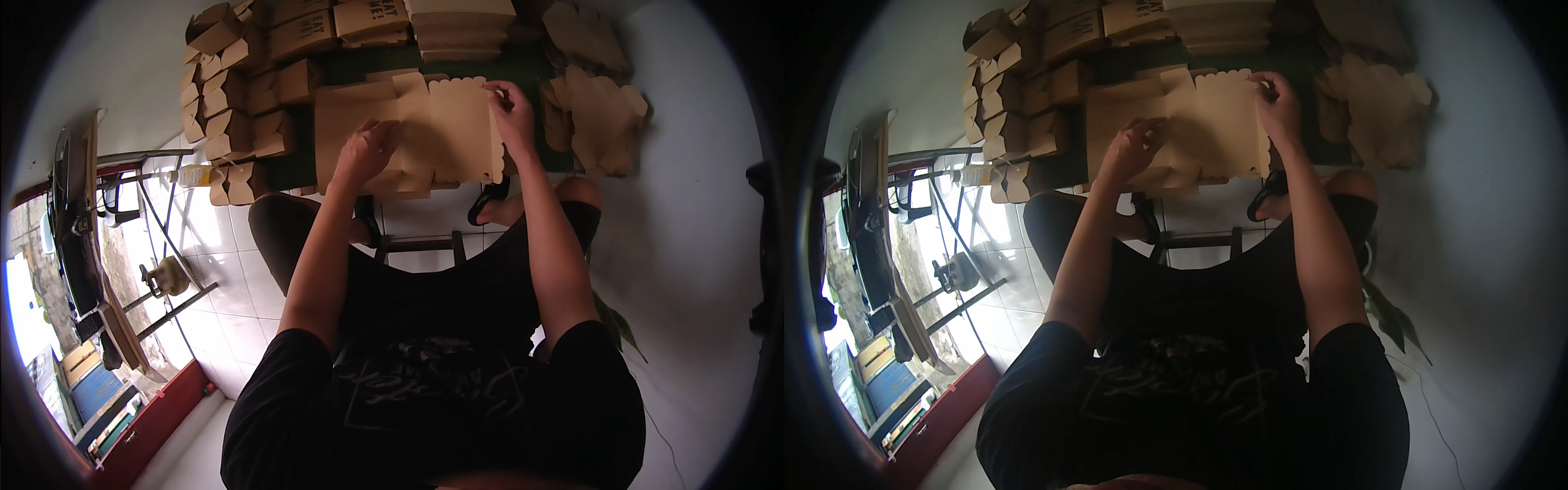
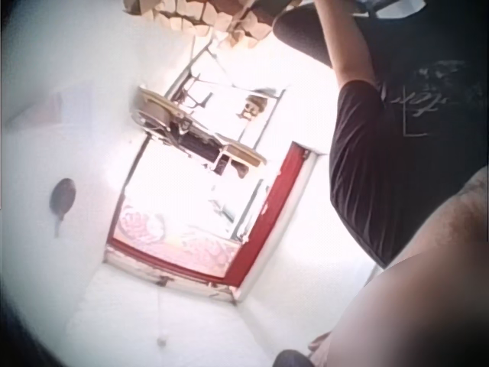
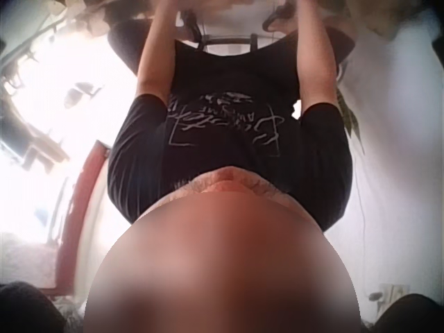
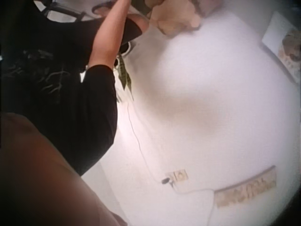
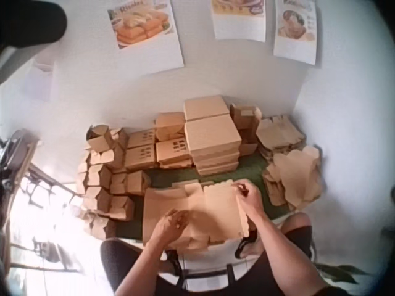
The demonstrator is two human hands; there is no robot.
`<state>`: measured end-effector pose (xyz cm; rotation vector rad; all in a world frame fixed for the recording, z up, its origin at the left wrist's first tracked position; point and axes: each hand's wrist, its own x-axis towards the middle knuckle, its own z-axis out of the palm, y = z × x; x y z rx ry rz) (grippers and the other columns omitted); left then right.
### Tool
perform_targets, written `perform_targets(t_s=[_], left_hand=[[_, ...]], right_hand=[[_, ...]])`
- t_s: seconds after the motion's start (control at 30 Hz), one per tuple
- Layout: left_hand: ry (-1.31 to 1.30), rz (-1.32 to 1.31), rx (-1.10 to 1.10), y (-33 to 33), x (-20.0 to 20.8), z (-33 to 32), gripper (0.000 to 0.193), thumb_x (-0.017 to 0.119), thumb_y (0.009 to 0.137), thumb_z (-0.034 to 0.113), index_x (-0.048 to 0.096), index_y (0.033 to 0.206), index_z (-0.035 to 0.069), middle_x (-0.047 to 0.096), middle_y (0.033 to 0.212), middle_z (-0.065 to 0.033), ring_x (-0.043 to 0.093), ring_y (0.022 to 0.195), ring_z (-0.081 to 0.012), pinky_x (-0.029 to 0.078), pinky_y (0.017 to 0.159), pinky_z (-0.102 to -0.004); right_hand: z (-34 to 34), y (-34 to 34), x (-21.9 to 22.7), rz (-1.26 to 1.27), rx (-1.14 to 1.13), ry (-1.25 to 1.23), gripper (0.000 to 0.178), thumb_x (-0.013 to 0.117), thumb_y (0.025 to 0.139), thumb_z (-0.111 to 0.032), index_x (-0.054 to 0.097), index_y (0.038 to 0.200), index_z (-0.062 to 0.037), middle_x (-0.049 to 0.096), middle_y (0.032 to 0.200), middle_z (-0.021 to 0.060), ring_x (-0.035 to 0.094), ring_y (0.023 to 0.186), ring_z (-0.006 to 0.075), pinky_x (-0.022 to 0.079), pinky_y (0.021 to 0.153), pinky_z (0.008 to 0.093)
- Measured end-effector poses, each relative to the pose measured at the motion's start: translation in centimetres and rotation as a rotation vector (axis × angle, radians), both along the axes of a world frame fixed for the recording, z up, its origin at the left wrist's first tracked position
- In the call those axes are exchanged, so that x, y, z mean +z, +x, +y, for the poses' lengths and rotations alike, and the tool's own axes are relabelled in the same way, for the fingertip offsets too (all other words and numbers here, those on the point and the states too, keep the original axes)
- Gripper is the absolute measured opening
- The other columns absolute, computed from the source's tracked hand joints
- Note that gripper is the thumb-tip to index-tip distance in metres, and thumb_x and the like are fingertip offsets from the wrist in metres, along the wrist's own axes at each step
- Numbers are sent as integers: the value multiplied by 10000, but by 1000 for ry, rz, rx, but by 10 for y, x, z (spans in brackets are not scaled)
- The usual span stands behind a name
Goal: The person assembles flat cardboard box blanks by folding and interlocking tabs to form a small box. They repeatedly pick a blank, fold the sides, and lock the tabs together, then place the finished box aside.
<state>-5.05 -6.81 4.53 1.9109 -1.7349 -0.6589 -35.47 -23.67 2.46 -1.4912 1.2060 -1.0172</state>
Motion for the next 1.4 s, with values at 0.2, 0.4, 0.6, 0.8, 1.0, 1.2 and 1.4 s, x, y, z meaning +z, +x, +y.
perform_targets(t_s=[0.2, 0.4, 0.6, 0.8, 1.0, 1.2, 1.4], left_hand=[[-167, 173, 46, -17, 48, -17, 425, 823, 986, 129, 789, 1407, 173, 779, 1227, -100, 792, 1039, -340, 635, 940, -485], [-449, -114, 131, -26, 108, -34, 587, 897, 948, 218, 745, 1513, 253, 711, 1367, -56, 652, 1324, -305, 502, 1112, -483], [-608, -144, -55, -39, 163, -38, 612, 909, 959, 296, 731, 1543, 264, 715, 1415, -37, 654, 1352, -276, 436, 1176, -487], [-550, 3, -101, -57, 199, -37, 313, 871, 999, 230, 827, 1297, 147, 808, 1141, -60, 797, 1020, -301, 589, 945, -437], [-567, 145, -28, -61, 219, -20, 243, 860, 987, 129, 831, 1219, 66, 831, 1131, -101, 827, 910, -315, 649, 782, -418], [-610, 194, 44, -64, 224, -6, 265, 853, 983, 112, 813, 1232, 30, 839, 1117, -127, 852, 916, -281, 669, 788, -392], [-614, 219, 65, -71, 223, 4, 250, 844, 988, 95, 806, 1223, 20, 833, 1086, -134, 853, 880, -288, 682, 744, -377]], right_hand=[[28, -3, 71, 59, -16, -168, 145, 716, 1137, -110, 786, 1256, -66, 798, 1079, -19, 645, 885, 47, 538, 814, 250], [53, 3, 134, 103, 26, -244, 132, 704, 1167, -101, 779, 1269, -65, 767, 1053, -60, 632, 907, 12, 501, 796, 216], [72, 14, 180, 117, 78, -381, 140, 709, 1153, -81, 785, 1272, -83, 790, 1063, -41, 656, 898, 36, 524, 803, 235], [81, 30, 208, 120, 39, -545, 220, 754, 1098, -45, 780, 1305, -115, 858, 1193, 36, 822, 1040, 190, 616, 940, 317], [82, 38, 226, 274, -32, -846, 273, 798, 1032, -23, 798, 1271, -153, 812, 1204, 38, 755, 1107, 226, 598, 963, 384], [98, 54, 242, 200, -207, -772, 189, 805, 1097, -130, 810, 1285, -113, 771, 986, 12, 708, 886, 131, 583, 847, 334], [112, 63, 250, -82, -59, -184, 244, 817, 1123, -222, 795, 1270, -28, 812, 999, 17, 729, 870, 65, 591, 765, 269]])
